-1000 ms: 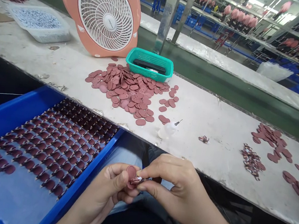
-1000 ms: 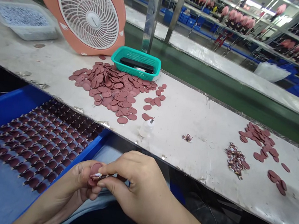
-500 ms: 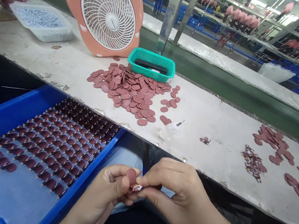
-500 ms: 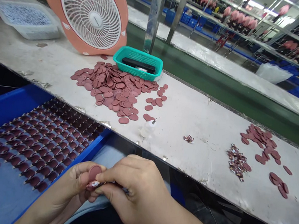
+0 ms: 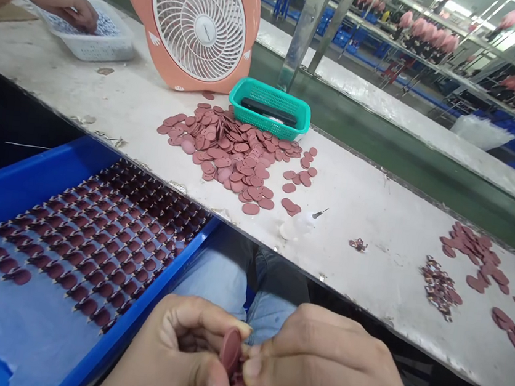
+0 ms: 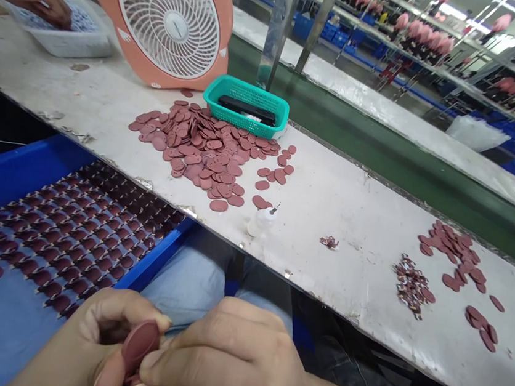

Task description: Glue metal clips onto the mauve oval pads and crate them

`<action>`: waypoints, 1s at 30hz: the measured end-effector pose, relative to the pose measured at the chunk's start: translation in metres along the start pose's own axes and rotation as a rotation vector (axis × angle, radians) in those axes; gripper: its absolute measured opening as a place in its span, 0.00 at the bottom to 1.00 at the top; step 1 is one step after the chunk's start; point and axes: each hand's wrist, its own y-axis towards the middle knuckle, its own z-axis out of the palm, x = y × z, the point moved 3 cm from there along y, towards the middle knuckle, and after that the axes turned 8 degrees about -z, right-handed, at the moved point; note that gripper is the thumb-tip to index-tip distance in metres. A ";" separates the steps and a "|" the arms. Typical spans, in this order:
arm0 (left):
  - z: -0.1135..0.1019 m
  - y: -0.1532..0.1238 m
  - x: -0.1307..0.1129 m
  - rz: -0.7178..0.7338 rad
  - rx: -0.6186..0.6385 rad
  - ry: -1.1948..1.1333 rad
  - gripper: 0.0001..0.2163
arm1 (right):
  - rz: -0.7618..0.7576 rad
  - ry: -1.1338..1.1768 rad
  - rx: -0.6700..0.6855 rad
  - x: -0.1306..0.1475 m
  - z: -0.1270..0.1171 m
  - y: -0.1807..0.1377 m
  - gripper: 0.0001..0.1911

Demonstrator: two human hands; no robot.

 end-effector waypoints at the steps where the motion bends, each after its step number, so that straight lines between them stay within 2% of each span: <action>1: 0.001 0.000 0.000 0.002 -0.004 0.000 0.09 | 0.009 0.007 0.000 0.000 0.000 0.000 0.15; 4: 0.005 -0.002 -0.003 0.010 -0.082 -0.019 0.12 | 0.003 0.018 -0.029 -0.001 0.003 0.000 0.15; 7: 0.006 -0.001 -0.007 0.066 -0.171 -0.009 0.16 | 0.010 0.012 -0.052 -0.007 0.006 0.003 0.12; 11: 0.003 0.007 -0.008 0.142 -0.165 0.031 0.17 | 0.067 0.017 -0.070 -0.020 0.008 0.010 0.06; 15: -0.006 0.015 -0.005 0.144 -0.236 0.001 0.17 | 0.159 0.073 -0.103 -0.034 0.010 0.013 0.02; 30: -0.004 0.015 -0.010 0.137 -0.237 -0.044 0.18 | 0.225 0.121 -0.093 -0.044 0.011 0.020 0.05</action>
